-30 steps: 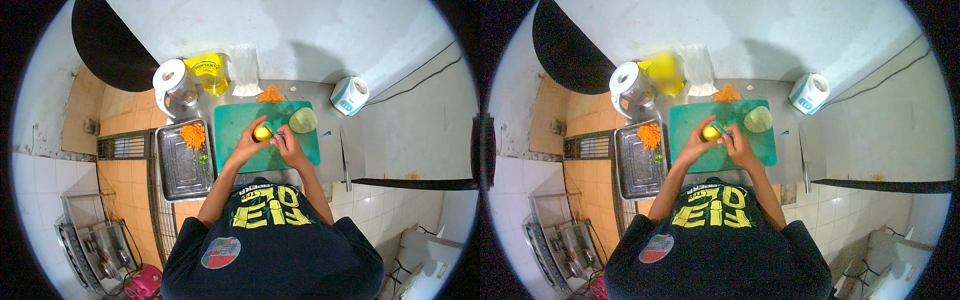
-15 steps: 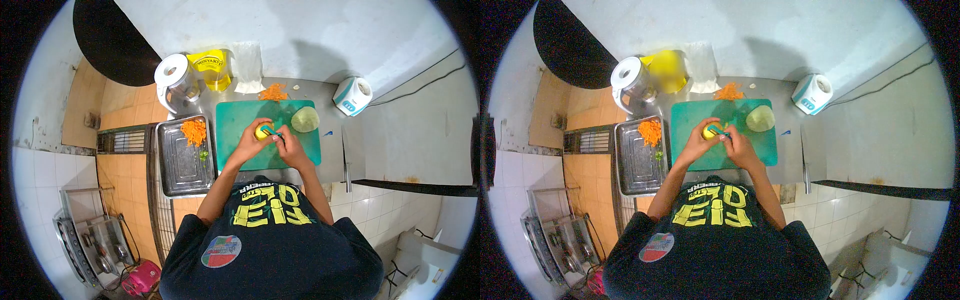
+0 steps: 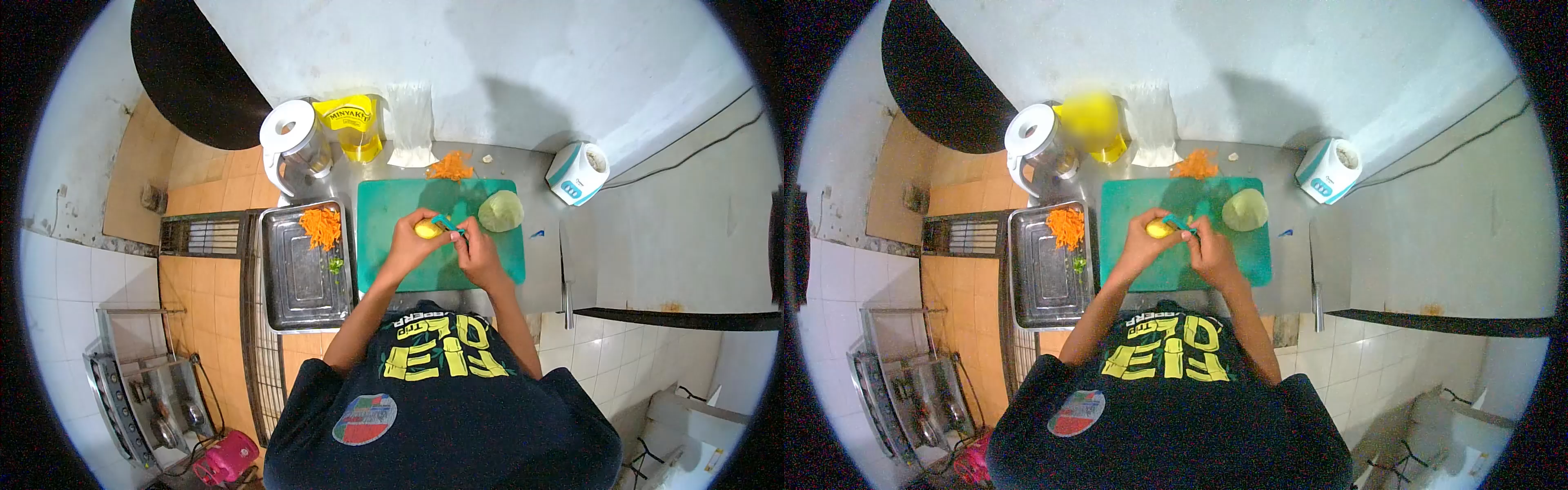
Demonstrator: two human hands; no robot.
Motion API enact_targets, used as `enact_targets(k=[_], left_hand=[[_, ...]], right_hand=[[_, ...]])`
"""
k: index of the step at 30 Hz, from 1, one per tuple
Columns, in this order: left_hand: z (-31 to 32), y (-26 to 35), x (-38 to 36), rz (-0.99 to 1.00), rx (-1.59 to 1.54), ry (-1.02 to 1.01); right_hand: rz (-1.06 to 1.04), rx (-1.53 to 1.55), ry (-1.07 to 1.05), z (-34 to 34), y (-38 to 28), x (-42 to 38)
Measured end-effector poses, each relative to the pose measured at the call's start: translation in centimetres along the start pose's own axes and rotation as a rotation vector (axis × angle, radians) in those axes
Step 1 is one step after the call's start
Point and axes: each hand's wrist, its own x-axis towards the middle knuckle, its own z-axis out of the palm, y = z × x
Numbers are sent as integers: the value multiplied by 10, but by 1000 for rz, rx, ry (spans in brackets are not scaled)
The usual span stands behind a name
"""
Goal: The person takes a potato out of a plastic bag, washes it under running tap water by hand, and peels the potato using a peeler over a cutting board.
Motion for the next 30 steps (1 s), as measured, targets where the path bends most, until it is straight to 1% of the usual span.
enact_targets(k=[4,7,11,13,16,17,20,22,25,26,28,30], left_hand=[[2,-7,0,-55,36,53],[1,-11,0,-41,-3,44],[-1,-10,0,-21,71,41],[-3,-14,0,-19,96,24],[-1,-27,2,0,-5,3],[-1,-27,1,8,18,2],[-5,-8,0,31,46,11],[-7,-4,1,41,10,30],[-9,-20,2,-25,-47,-14],[-11,-26,1,-84,-116,-25],[-14,-27,0,-197,-251,-41],[-15,-28,-1,-162,-188,-86]], right_hand=[[3,-16,34,3,-1,-3],[26,-24,29,5,1,-5],[47,-41,15,6,-1,-5],[4,7,60,10,7,-4],[-45,32,146,19,31,-2],[-61,31,179,19,41,-2],[190,21,87,5,57,-8],[188,-26,56,-2,59,-12],[184,-122,10,-3,62,-17],[183,-158,-6,-3,63,-18],[201,-42,11,-2,58,-17],[200,71,7,2,54,-15]])
